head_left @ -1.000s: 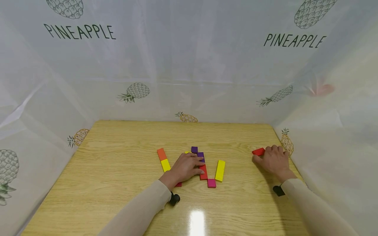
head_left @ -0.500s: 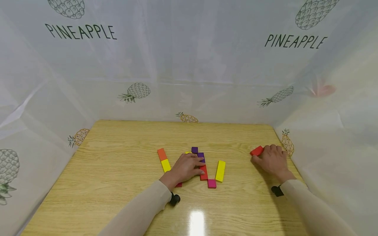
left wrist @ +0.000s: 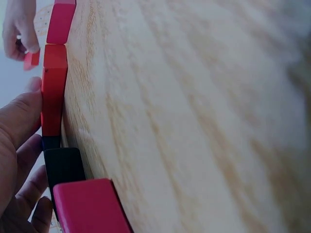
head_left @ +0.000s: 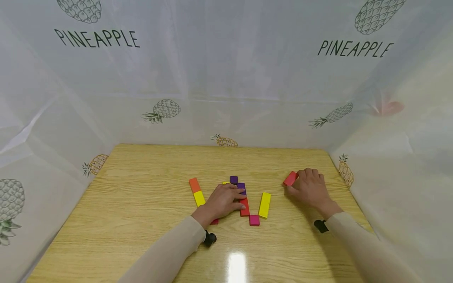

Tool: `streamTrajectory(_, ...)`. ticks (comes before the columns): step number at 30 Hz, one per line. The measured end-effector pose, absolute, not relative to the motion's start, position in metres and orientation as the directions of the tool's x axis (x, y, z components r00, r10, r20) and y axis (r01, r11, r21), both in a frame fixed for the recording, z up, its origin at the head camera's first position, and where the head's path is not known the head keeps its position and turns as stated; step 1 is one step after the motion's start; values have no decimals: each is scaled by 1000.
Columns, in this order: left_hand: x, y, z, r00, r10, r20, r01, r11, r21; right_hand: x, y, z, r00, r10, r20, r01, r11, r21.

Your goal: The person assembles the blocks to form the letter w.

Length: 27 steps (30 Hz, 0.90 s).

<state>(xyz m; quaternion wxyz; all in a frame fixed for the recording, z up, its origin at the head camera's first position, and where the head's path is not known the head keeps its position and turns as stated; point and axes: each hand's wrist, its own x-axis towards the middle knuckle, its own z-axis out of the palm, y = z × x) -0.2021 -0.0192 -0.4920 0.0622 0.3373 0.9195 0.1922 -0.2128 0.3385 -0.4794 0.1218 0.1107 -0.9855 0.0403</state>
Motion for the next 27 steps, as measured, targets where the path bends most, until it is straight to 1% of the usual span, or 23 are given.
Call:
streamTrajectory(3,-202,-18,-492,-767,641,16,593,700,399,-213,328,-477,-939,-243,244,-267,961,-69)
streamTrajectory(11,-202,-18,-494,-770,638,22,589,697,409,-216,305,-475,-895,-383,228,-400,916,-30)
streamTrajectory(19,-202,-19,-493,-768,640,10,592,704,392,-222,293,-479,-891,-423,164,-428,904,3)
streamTrajectory(27,-202,-19,-493,-767,642,13,595,703,389,-226,288,-483,-881,-447,156,-449,893,24)
